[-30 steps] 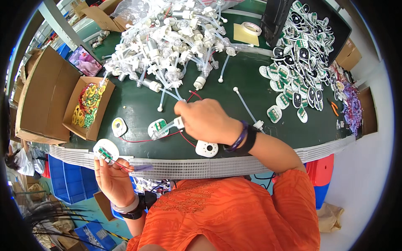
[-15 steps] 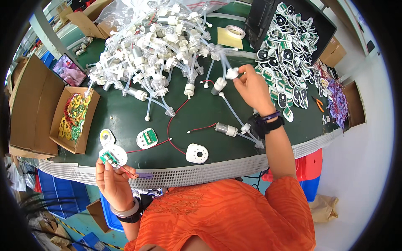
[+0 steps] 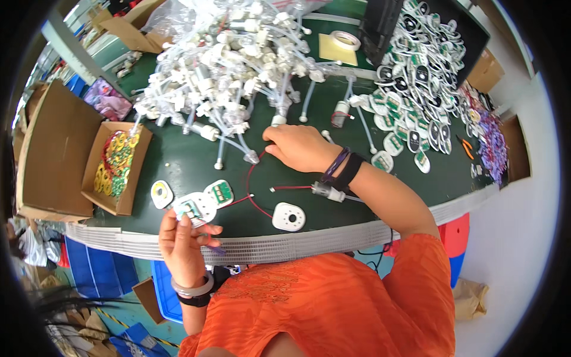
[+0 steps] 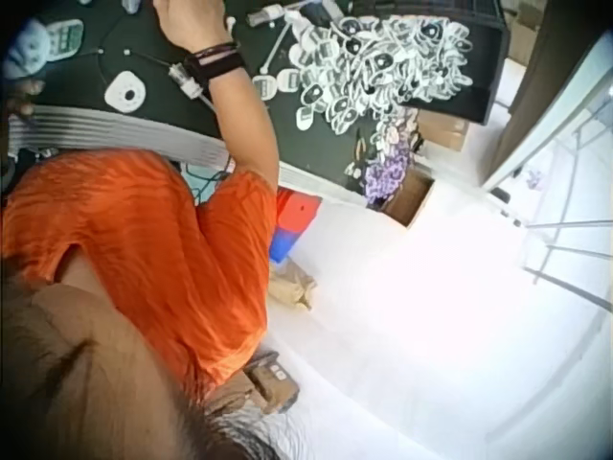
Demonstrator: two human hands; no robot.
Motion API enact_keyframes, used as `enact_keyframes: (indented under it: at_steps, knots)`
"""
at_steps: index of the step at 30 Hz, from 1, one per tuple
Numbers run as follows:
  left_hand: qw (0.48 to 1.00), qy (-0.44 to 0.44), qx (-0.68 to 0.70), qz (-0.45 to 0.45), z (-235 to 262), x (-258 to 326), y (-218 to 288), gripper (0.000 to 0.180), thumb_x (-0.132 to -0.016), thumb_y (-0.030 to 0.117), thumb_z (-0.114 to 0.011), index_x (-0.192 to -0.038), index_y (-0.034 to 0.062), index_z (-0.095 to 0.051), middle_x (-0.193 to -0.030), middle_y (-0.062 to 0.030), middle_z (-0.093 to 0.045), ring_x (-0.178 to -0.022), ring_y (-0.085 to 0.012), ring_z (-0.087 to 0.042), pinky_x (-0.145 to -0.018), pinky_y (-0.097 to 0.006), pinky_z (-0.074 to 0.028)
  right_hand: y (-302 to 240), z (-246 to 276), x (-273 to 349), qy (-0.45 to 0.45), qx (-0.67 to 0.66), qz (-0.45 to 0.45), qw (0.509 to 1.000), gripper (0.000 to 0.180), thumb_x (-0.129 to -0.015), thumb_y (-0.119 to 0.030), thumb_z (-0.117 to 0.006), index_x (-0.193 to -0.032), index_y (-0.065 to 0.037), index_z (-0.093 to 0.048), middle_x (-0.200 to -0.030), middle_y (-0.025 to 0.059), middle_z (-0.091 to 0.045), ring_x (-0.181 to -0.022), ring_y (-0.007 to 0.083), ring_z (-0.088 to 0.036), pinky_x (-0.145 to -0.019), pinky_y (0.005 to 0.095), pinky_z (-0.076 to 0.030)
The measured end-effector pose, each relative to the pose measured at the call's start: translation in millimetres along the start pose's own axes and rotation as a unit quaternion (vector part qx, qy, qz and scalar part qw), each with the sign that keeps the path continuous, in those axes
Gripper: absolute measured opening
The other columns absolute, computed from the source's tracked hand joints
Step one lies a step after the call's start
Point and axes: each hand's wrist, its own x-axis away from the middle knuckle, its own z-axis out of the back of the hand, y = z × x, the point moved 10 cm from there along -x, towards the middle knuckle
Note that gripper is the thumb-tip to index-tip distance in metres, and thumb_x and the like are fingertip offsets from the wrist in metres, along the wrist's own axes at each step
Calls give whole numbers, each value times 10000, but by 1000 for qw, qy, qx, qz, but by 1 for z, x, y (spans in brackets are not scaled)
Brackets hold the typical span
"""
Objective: Assembling small electronic modules involving LEDs, circuit boards, and wires.
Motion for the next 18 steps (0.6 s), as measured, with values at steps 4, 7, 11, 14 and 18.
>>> enact_keyframes:
  at_steps: [4,7,11,14,18]
  knots:
    - [1000,-20,21,6,-4,-1,1,265,-981,124,-521,-1184,-46,-515,-947,-181,-675,-731,-247,-708,-538,-289,-589,4,-17,-3,-35,74,-53,995,149,-888,-221,-612,-865,-83,-559,-874,115,-602,-787,322,-622,-673,441,-480]
    - [1000,-11,5,-3,-4,-2,0,249,-975,109,-504,-1183,-29,-513,-965,-184,-674,-709,-270,-709,-492,-296,-591,6,-20,-3,-25,89,-59,994,112,-866,-178,-623,-890,-94,-553,-901,124,-590,-761,336,-625,-650,448,-474]
    - [1000,-25,10,-5,-11,-5,-1,235,-974,103,-508,-1172,-23,-514,-976,-188,-673,-723,-266,-709,-492,-295,-590,11,-14,-6,11,77,-69,995,155,-828,-64,-582,-971,-77,-523,-865,113,-627,-787,328,-642,-653,439,-482]
    - [999,-32,-1,-10,-13,-4,0,231,-979,116,-504,-1159,-28,-515,-976,-186,-673,-715,-254,-705,-485,-292,-584,6,-19,-8,-29,52,-76,995,201,-800,-22,-568,-987,-64,-508,-837,101,-648,-801,316,-653,-656,430,-487]
    - [999,-27,-13,-22,-11,-2,2,243,-986,130,-496,-1164,-33,-515,-973,-186,-673,-704,-247,-702,-472,-284,-580,1,-21,-1,-82,-36,-56,994,227,-771,3,-573,-989,-28,-515,-843,152,-655,-797,344,-650,-663,460,-494]
